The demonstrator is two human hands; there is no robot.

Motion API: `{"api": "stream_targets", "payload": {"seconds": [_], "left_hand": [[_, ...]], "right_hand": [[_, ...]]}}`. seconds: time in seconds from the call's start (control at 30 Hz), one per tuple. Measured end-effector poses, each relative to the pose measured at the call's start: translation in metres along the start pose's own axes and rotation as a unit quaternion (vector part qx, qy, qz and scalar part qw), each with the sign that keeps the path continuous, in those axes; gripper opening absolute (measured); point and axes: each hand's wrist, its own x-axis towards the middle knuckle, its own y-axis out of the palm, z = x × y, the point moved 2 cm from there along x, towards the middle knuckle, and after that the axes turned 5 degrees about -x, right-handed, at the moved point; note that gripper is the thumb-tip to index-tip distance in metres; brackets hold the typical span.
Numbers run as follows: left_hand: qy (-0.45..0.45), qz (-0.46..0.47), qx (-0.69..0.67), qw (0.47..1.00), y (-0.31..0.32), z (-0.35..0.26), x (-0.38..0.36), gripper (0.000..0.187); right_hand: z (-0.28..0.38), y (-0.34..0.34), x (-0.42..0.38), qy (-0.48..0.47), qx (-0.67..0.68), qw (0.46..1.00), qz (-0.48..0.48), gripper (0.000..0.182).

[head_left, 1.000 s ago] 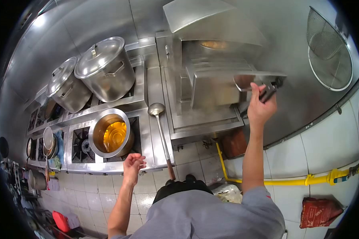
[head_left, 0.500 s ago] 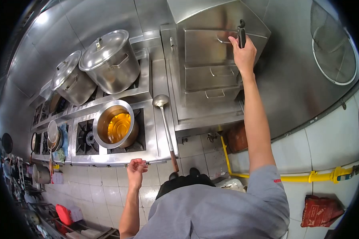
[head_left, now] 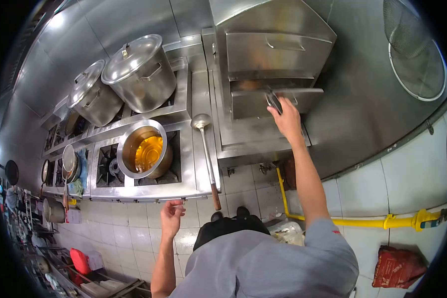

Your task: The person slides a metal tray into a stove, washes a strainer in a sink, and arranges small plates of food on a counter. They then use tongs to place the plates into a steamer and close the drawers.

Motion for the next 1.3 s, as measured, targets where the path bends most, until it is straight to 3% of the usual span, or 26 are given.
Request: {"api": "stream_targets", "payload": {"seconds": [0.13,0.33,0.53,0.67,1.03,1.17,1.3], "left_hand": [[-0.029,-0.048,0.001,0.998,-0.008,0.026,-0.020,0.012],[-0.070,-0.094,0.003,0.993,-0.013,0.053,-0.050,0.011],[-0.076,-0.102,0.017,0.992,-0.001,0.054,-0.052,0.014],[-0.069,-0.094,0.043,0.992,0.003,0.050,-0.048,0.013],[-0.047,-0.117,0.027,0.992,-0.025,0.057,-0.056,0.013],[-0.044,-0.113,0.046,0.992,-0.055,0.063,-0.065,0.011],[-0.025,-0.132,0.051,0.990,-0.097,0.076,-0.074,0.014]], "right_hand": [[0.014,-0.028,-0.050,0.047,0.094,0.994,-0.027,0.034],[0.022,-0.059,-0.125,0.102,0.102,0.988,-0.062,0.031],[0.009,-0.067,-0.143,0.067,0.100,0.991,-0.061,0.035],[0.011,-0.065,-0.139,0.018,0.071,0.992,-0.102,0.038],[0.018,-0.044,-0.099,0.043,0.057,0.991,-0.117,0.035],[0.024,-0.031,-0.072,-0.005,-0.024,0.985,-0.169,0.040],[0.017,-0.006,-0.030,0.029,-0.046,0.993,-0.106,0.041]]}}
